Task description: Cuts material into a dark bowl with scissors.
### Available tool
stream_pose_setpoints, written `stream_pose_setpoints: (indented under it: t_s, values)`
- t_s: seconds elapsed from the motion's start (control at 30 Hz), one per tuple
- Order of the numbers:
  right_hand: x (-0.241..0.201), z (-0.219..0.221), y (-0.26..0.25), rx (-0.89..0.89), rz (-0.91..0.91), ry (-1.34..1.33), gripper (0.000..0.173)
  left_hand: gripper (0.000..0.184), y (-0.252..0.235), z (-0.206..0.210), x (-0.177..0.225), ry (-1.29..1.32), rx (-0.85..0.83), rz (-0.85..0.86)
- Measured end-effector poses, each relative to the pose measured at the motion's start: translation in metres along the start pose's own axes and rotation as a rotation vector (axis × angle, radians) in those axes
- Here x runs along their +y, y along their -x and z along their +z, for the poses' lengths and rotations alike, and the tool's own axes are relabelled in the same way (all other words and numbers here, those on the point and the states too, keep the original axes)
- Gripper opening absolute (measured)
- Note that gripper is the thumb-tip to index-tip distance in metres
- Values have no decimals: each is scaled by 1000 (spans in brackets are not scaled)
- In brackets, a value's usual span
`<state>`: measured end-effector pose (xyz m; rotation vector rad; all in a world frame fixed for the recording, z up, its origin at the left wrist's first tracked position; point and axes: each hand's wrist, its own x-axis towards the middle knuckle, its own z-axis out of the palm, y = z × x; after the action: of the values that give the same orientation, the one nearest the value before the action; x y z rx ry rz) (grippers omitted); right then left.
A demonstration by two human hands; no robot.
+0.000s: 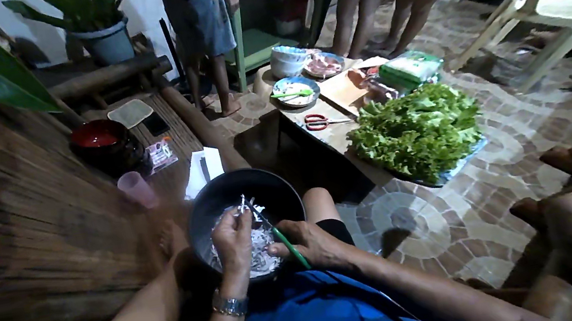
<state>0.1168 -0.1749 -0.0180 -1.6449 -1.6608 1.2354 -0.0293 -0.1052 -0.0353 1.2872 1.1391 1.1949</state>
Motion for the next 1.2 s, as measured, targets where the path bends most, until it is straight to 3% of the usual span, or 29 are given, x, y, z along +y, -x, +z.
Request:
stream_pose_setpoints:
  t_s: [0.17, 0.37, 0.53, 0.67, 0.8, 0.87, 0.93, 1.0, 1.13, 1.2]
  values:
    - [1, 4, 0, 23, -20, -13, 49, 13, 3, -4, 0, -103, -29, 28]
    - [7, -5, -7, -79, 81, -36, 57, 13, 2, -3, 2, -155, -144, -64]
    - [5, -14, 0, -116, 48, 56, 51, 23, -9, -17, 13, -559, -346, -87]
    - [4, -30, 14, -228, 99, 127, 59, 41, -15, -20, 21, -899, -483, -106]
    - [18, -40, 18, -449, 241, 314, 57, 28, -19, -24, 13, -1036, -507, -104]
    - [25, -44, 19, -473, 222, 277, 56, 34, -22, -23, 16, -1116, -561, -173]
    - [32, -48, 20, -448, 100, 110, 52, 40, -22, -22, 13, -1126, -592, -198]
    - [40, -46, 21, -421, 31, -77, 51, 31, -21, -22, 7, -1072, -576, -167]
    - [39, -48, 13, -539, 206, 68, 46, 37, -22, -24, 4, -1098, -591, -218]
    - [43, -57, 15, -576, 132, 39, 40, 33, -24, -24, 4, -1151, -615, -285]
